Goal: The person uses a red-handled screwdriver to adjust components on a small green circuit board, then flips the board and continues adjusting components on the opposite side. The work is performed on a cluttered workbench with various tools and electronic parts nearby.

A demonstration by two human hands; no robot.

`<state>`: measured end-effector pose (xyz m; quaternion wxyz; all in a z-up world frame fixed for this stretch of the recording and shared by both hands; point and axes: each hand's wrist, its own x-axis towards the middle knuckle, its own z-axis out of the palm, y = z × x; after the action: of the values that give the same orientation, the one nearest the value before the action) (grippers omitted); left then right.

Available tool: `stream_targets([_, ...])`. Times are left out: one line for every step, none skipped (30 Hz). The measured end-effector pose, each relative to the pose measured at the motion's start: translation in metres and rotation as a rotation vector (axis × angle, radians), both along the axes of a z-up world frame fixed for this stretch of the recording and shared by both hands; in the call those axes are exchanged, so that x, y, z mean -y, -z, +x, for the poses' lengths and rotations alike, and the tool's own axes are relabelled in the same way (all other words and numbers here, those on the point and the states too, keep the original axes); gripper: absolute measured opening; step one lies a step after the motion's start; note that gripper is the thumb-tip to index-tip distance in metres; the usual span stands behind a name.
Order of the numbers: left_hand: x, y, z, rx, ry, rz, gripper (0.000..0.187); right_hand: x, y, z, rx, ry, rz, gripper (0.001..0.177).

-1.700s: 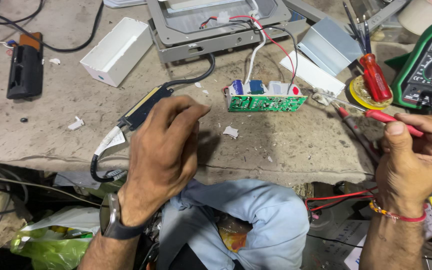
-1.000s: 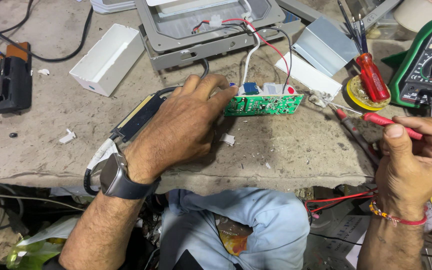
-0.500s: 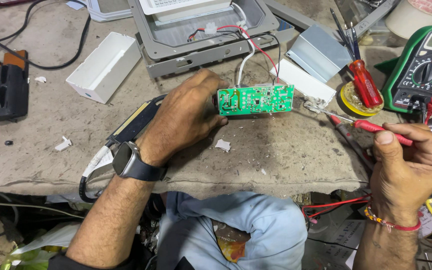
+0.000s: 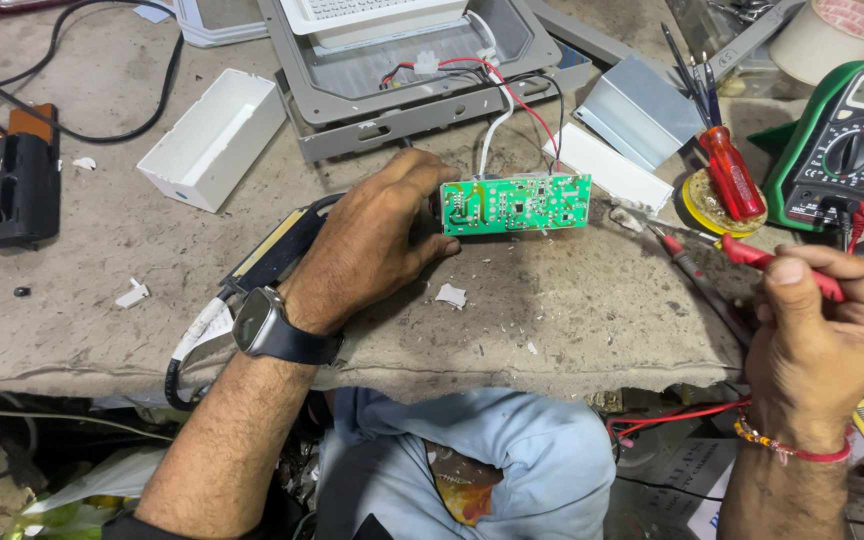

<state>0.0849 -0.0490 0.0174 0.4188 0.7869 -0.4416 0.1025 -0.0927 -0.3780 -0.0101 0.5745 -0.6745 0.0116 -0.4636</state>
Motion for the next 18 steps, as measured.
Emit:
stream_targets([0.0, 0.0, 0.0, -0.001, -0.001, 0.007, 0.063, 0.006, 0.0, 0.0, 0.006, -0.001, 0.02, 0.019])
stream_targets([0.0, 0.0, 0.0, -0.004, -0.002, 0.015, 0.064, 0.013, 0.0, 0.0, 0.012, -0.003, 0.042, 0.018])
stream_targets([0.0, 0.0, 0.0, -0.006, -0.004, 0.023, 0.065, 0.022, -0.001, 0.002, 0.017, -0.004, 0.064, 0.018])
stream_targets([0.0, 0.0, 0.0, 0.003, -0.003, 0.02, 0.065, 0.033, -0.003, 0.005, 0.013, -0.028, 0.081, 0.018])
stream_targets([0.0, 0.0, 0.0, 0.013, -0.003, 0.017, 0.065, 0.046, -0.007, 0.01, 0.01, -0.051, 0.098, 0.022])
stream_targets([0.0, 0.0, 0.0, 0.023, -0.003, 0.014, 0.065, 0.057, -0.011, 0.017, 0.005, -0.067, 0.113, 0.022])
stream_targets([0.001, 0.0, 0.0, -0.007, -0.008, 0.021, 0.064, 0.069, -0.014, 0.023, 0.001, -0.083, 0.128, 0.023])
stream_targets([0.001, 0.0, 0.0, -0.037, -0.014, 0.03, 0.064, 0.079, -0.017, 0.035, -0.005, -0.093, 0.142, 0.02])
stream_targets([0.001, 0.0, -0.001, -0.066, -0.021, 0.038, 0.063, 0.088, -0.02, 0.046, -0.011, -0.103, 0.156, 0.017])
stream_targets([0.001, 0.0, -0.001, -0.067, -0.029, 0.032, 0.062, 0.093, -0.021, 0.057, 0.021, -0.173, 0.204, 0.018])
stream_targets([0.002, 0.001, -0.002, -0.069, -0.037, 0.025, 0.062, 0.094, -0.02, 0.069, 0.053, -0.243, 0.251, 0.019])
stream_targets([0.002, 0.0, -0.002, -0.069, -0.043, 0.018, 0.062, 0.094, -0.019, 0.074, 0.06, -0.286, 0.24, 0.02])
stream_targets([0.002, 0.0, -0.002, -0.063, -0.049, 0.014, 0.062, 0.091, -0.018, 0.079, 0.067, -0.329, 0.23, 0.02])
stream_targets([0.002, 0.0, -0.003, -0.056, -0.054, 0.01, 0.062, 0.085, -0.015, 0.08, 0.049, -0.346, 0.161, 0.021])
stream_targets([0.002, 0.0, -0.002, -0.05, -0.059, 0.005, 0.062, 0.08, -0.015, 0.081, 0.041, -0.345, 0.122, 0.022])
stream_targets([0.002, 0.001, -0.002, -0.055, -0.067, 0.015, 0.06, 0.073, -0.014, 0.079, 0.029, -0.345, 0.082, 0.024])
stream_targets([0.002, 0.001, -0.002, -0.061, -0.075, 0.025, 0.059, 0.068, -0.016, 0.077, 0.028, -0.327, 0.072, 0.026])
stream_targets([0.003, 0.002, -0.001, -0.066, -0.082, 0.033, 0.058, 0.063, -0.018, 0.074, 0.013, -0.311, 0.089, 0.027])
